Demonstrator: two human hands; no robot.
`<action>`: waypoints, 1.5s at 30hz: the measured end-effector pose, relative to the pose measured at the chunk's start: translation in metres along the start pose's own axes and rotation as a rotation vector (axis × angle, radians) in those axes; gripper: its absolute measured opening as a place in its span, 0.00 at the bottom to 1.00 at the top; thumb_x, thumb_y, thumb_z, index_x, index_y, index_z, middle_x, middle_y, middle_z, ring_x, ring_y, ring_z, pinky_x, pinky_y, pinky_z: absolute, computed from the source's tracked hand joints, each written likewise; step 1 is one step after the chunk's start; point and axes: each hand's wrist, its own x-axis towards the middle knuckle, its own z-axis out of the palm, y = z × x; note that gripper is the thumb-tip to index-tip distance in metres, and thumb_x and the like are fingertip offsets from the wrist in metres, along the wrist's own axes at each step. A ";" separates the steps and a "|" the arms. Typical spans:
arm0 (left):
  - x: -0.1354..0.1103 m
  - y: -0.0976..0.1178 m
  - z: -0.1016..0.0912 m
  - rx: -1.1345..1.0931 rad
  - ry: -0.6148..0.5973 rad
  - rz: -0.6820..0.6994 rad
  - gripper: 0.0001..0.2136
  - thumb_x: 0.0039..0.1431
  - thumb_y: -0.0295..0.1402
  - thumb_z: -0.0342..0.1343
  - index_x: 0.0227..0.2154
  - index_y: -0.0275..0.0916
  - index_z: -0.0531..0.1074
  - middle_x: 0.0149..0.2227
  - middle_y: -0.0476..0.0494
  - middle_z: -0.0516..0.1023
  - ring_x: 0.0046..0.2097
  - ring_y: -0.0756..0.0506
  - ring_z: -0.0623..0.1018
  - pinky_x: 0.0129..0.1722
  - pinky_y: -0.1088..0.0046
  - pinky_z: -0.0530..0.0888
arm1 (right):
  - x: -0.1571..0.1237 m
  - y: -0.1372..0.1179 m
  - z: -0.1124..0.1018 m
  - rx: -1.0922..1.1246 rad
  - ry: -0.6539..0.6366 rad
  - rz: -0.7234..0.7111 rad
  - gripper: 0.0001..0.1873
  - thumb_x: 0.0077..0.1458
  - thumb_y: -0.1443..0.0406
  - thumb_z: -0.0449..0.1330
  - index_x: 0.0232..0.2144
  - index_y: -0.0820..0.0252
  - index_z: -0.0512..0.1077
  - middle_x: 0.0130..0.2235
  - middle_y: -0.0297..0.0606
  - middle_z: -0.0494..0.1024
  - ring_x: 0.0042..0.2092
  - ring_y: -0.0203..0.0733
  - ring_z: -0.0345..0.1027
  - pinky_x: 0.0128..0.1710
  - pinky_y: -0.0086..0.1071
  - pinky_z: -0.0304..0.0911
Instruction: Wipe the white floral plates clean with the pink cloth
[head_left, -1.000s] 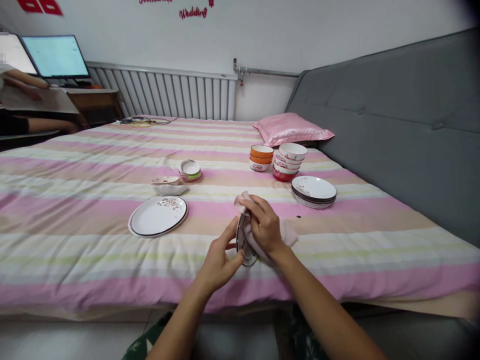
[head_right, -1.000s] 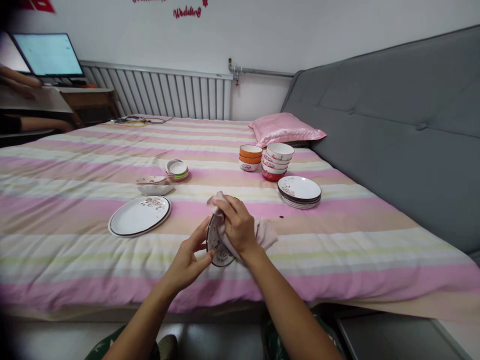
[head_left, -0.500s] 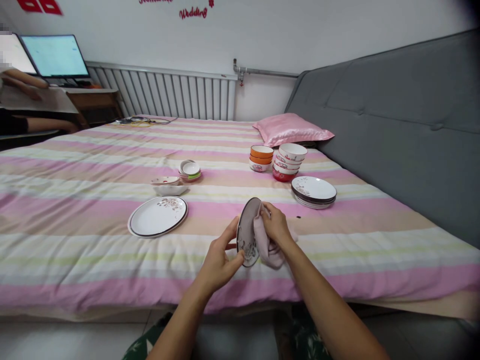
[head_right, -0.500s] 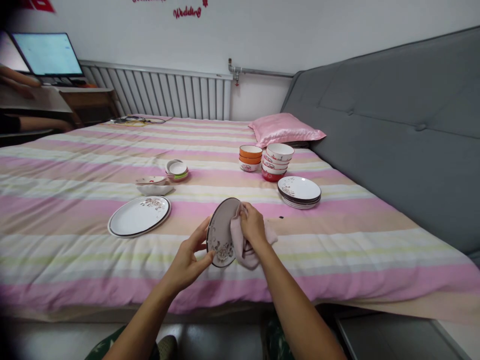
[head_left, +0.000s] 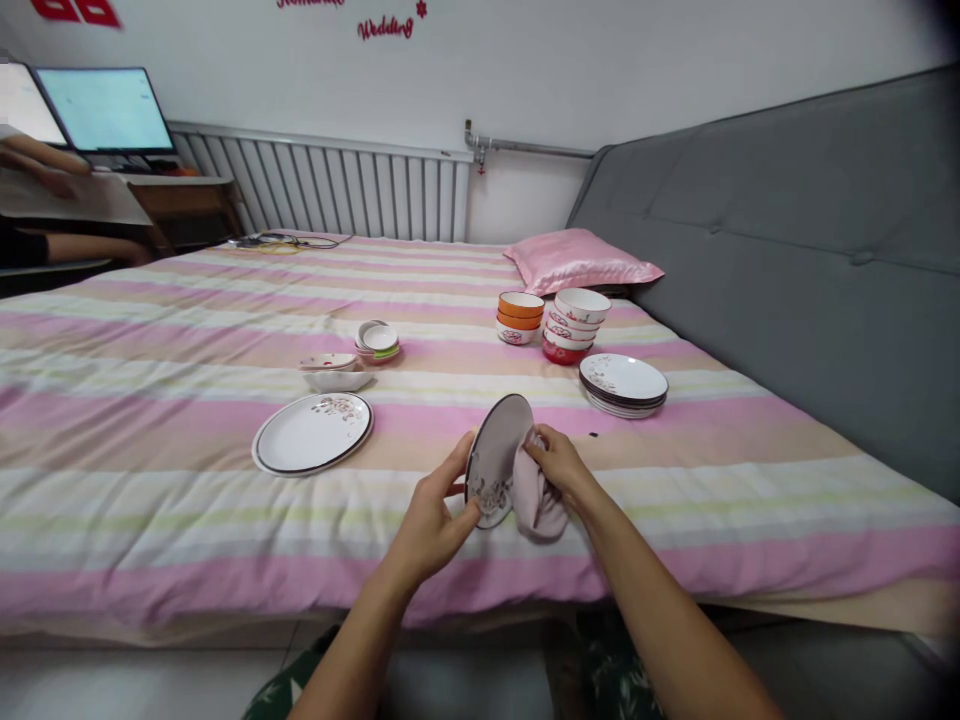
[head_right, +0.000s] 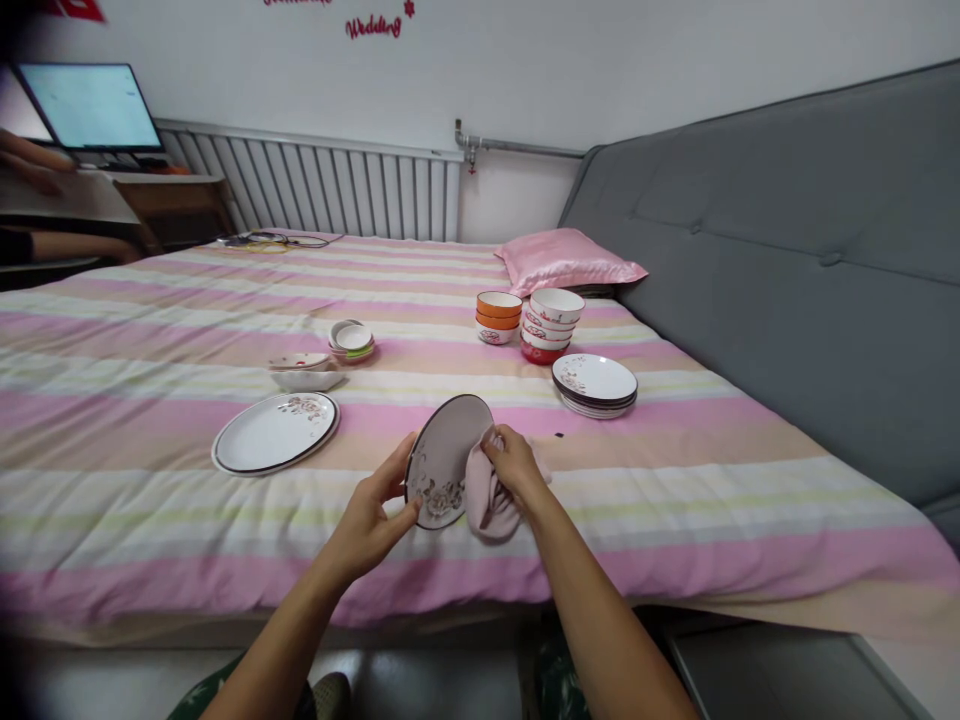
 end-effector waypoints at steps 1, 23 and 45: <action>0.000 -0.002 0.000 0.010 0.011 0.010 0.31 0.51 0.22 0.50 0.60 0.40 0.54 0.62 0.40 0.59 0.59 0.41 0.64 0.49 0.68 0.72 | 0.001 0.000 -0.002 0.008 0.013 -0.016 0.14 0.46 0.57 0.56 0.31 0.61 0.71 0.30 0.36 0.76 0.33 0.41 0.67 0.33 0.31 0.61; 0.010 -0.003 -0.002 0.349 0.467 -0.115 0.19 0.52 0.38 0.56 0.46 0.36 0.70 0.43 0.39 0.77 0.40 0.44 0.77 0.42 0.66 0.74 | -0.026 -0.081 0.004 -0.391 0.273 -0.798 0.14 0.58 0.70 0.49 0.43 0.56 0.71 0.41 0.41 0.73 0.45 0.42 0.66 0.44 0.32 0.63; 0.010 0.003 -0.013 0.313 0.398 0.049 0.13 0.59 0.35 0.50 0.43 0.41 0.75 0.44 0.46 0.79 0.46 0.44 0.77 0.47 0.69 0.72 | -0.028 -0.078 0.013 -0.146 0.194 -0.641 0.13 0.59 0.67 0.50 0.43 0.54 0.71 0.42 0.39 0.75 0.45 0.40 0.68 0.45 0.33 0.63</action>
